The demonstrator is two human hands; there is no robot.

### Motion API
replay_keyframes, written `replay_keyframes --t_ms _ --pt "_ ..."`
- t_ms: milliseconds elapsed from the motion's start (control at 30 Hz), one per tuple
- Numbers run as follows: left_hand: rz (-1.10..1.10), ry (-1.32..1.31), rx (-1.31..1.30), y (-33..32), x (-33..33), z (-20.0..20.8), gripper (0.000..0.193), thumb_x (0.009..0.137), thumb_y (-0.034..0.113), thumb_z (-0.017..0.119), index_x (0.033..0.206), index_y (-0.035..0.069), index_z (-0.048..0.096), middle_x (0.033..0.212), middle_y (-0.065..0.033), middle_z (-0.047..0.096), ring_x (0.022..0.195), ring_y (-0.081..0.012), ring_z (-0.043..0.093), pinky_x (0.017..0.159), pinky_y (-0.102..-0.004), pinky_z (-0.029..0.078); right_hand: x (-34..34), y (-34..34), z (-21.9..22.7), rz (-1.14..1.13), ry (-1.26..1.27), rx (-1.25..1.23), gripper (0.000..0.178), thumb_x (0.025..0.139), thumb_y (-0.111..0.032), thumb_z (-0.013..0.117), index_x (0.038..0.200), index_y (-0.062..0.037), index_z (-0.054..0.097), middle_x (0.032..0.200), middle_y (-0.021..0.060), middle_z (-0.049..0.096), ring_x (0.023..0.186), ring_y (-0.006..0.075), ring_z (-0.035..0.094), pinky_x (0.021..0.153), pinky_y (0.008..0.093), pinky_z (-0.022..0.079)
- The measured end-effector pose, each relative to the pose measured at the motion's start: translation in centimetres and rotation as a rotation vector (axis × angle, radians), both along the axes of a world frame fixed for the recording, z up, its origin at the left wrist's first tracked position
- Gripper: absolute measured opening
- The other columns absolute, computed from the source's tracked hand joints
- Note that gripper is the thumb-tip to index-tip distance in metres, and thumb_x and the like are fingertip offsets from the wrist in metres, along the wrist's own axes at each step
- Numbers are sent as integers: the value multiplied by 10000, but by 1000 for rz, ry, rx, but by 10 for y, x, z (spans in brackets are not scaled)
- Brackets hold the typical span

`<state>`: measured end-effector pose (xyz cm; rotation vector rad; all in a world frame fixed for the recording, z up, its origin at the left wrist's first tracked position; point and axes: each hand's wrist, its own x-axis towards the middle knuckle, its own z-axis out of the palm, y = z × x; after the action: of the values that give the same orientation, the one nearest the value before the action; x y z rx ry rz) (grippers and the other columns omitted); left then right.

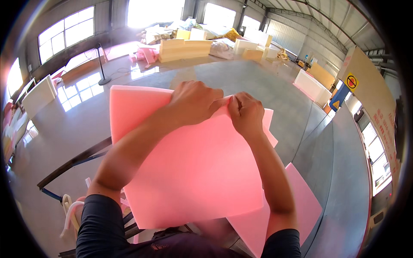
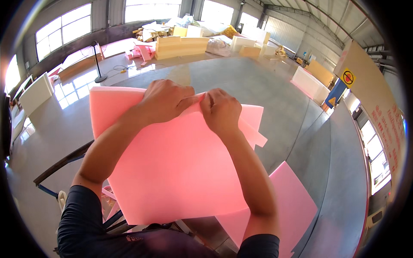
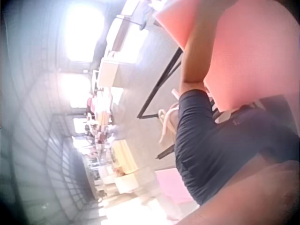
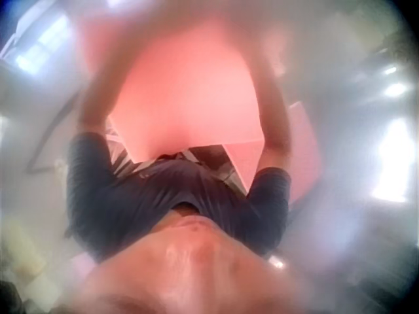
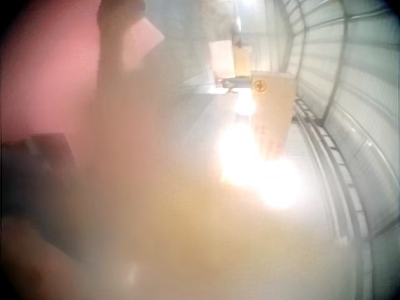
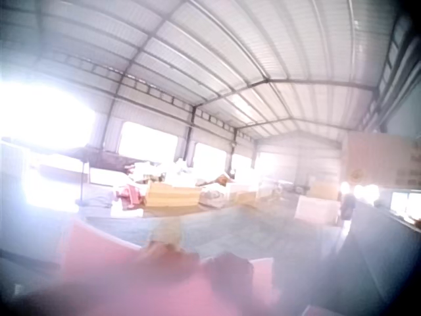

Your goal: The person measures and marks a large pink foam sheet using a tape measure and a marker. They then align the sheet on a cutting table and use a long straight blade to slice the foam into smaller rectangular pieces. The person repeats this process, stacking the cut pieces and handling the remaining material.

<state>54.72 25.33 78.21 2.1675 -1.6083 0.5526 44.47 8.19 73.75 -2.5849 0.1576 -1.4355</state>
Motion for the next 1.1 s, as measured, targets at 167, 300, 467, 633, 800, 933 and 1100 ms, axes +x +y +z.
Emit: replay_keyframes --t_ms 167,300,467,633,800,933,1100 --pt "-80 109 -222 -11 10 -18 301 972 399 588 920 113 668 743 -141 684 781 -402 654 720 -529 488 -17 -139 -12 -406 -221 10 225 932 -181 561 818 3 621 742 114 639 597 249 528 589 371 456" --pt "47 17 -73 -30 66 -32 319 947 410 622 1055 112 651 810 -139 706 816 -385 671 752 -515 507 -67 -101 14 -155 -298 458 296 979 -266 533 1031 -8 668 946 112 669 882 183 609 805 329 490" --pt "117 -255 -167 -88 205 -64 607 897 532 647 1298 81 581 1219 -183 660 1196 -321 594 978 -478 473 -60 -54 26 125 -328 436 366 987 -261 492 1211 -11 636 1103 77 646 1017 163 575 908 294 454" --pt "-686 960 -43 -114 72 -165 1116 655 407 925 1519 31 328 1451 -215 492 1339 -379 474 1059 -494 434 -78 -45 1 289 -211 576 429 1003 -299 482 1258 29 586 1232 115 614 1090 190 550 960 340 429" --pt "-611 990 -661 -43 -45 -238 804 760 161 840 1443 30 435 1333 -176 590 1220 -301 599 982 -418 496 -32 39 -53 771 -279 1045 462 1019 -318 463 1325 21 525 1279 119 590 1098 200 566 934 369 448" --pt "100 894 -931 42 37 -296 500 780 147 816 1199 23 574 838 -66 631 779 -156 605 669 -338 507 1 62 -112 718 -110 1014 579 1003 -372 523 1416 29 455 1347 134 545 1170 226 543 1001 379 432" --pt "771 452 -1031 266 179 -254 378 852 293 799 1054 18 636 936 -81 684 774 -171 646 683 -326 526 -38 57 -224 361 356 1331 509 954 -210 631 1367 47 484 1270 132 580 1095 180 574 928 308 475"
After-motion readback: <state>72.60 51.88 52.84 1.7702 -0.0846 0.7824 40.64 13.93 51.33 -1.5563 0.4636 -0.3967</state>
